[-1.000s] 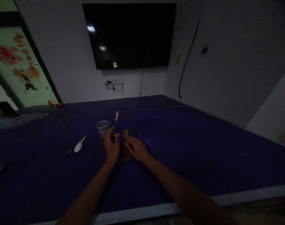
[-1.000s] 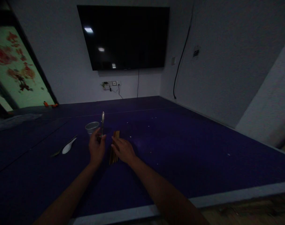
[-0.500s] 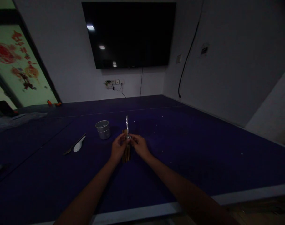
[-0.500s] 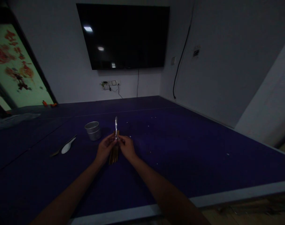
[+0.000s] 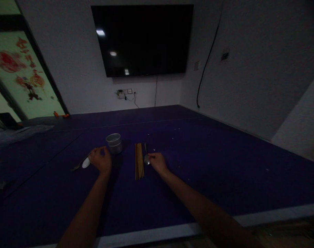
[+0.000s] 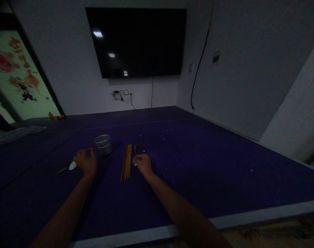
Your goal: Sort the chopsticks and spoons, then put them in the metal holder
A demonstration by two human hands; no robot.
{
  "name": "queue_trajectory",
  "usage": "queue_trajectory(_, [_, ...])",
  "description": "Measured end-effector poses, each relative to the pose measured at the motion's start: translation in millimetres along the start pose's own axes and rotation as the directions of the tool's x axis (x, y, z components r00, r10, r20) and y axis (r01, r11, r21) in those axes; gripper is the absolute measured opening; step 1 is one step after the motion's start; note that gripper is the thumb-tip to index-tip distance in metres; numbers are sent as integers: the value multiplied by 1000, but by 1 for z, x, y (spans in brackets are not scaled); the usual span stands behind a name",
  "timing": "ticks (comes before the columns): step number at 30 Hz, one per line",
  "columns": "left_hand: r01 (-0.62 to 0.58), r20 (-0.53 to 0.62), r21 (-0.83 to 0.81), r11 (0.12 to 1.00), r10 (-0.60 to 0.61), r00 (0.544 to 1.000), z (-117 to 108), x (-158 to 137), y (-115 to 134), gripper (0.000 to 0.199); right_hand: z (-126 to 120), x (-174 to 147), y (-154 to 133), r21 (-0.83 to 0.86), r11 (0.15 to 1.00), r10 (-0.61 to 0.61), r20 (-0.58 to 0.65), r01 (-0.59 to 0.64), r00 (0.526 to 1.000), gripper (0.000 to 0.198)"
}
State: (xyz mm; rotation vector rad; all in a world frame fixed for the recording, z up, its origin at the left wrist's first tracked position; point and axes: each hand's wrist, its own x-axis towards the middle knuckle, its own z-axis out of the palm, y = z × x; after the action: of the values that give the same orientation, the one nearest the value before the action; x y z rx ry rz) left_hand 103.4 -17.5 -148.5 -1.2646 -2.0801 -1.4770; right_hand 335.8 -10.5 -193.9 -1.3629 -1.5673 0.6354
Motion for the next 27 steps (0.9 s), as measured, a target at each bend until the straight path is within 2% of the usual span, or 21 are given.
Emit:
queue_trajectory(4, [185,11,115,976,-188,982,-3,12,-20,32,-1,-3,-2,-83,996,-36,-5,35,999,25])
queue_trajectory(11, [346,151,211,914,-380,912,-8,25,-39,43,-6,-4,-6,-235,964,-121,30,124,992,22])
queue_trajectory(19, [387,176,275,880,-442,880,-9,32,-52,41,-9,-2,-9,-359,916,-172,50,179,984,20])
queue_trajectory(27, [338,201,320,885,-411,889,-8,32,-57,42,-8,-4,-10,-391,897,-187,87,206,979,20])
